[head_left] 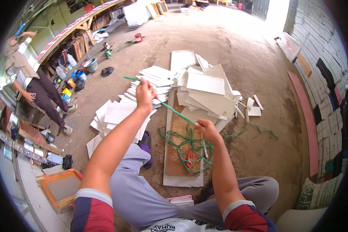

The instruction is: The person sits on the floor and ties a stack of white paper sheets together using a green string. They then pick up individual sheets, align them, and place them on a wooden board.

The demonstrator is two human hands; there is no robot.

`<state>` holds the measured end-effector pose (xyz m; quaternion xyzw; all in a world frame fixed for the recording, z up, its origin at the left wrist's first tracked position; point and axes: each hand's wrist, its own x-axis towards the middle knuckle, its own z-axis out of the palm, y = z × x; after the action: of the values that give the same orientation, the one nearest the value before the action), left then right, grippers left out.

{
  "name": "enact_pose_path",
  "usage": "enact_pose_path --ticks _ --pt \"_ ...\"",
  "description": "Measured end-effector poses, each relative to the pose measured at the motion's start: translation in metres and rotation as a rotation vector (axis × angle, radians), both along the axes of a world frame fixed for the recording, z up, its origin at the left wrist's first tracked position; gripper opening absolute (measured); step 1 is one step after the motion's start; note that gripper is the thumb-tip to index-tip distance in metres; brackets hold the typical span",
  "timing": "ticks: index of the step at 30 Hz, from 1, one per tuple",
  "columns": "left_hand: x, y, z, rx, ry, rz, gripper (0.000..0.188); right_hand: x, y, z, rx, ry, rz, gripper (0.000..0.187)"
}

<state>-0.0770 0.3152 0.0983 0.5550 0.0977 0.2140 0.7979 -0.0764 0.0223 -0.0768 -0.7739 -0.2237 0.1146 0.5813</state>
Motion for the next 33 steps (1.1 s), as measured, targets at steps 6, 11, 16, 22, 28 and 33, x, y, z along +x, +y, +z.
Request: enact_pose_path --ticks 6,11,16,22,28,33 --pt "0.010 -0.023 -0.010 0.153 -0.009 -0.118 0.047 -0.005 -0.020 -0.029 -0.226 0.079 -0.063 0.026" --pt "0.004 -0.083 -0.031 0.787 -0.157 0.053 0.058 0.004 -0.006 0.026 -0.055 -0.150 -0.313 0.032" --pt "-0.022 -0.124 -0.050 1.119 -0.050 -0.109 0.045 -0.011 0.018 0.125 0.305 -0.284 -0.394 0.029" --pt "-0.036 -0.135 -0.059 1.300 0.000 -0.211 0.033 -0.018 0.024 0.124 0.236 -0.276 -0.491 0.032" --pt "-0.039 -0.136 -0.061 1.265 0.053 -0.205 0.033 -0.019 0.031 0.112 0.282 -0.188 -0.524 0.033" --pt "-0.039 -0.135 -0.058 1.284 0.081 -0.149 0.032 -0.022 0.040 0.100 0.307 -0.202 -0.604 0.028"
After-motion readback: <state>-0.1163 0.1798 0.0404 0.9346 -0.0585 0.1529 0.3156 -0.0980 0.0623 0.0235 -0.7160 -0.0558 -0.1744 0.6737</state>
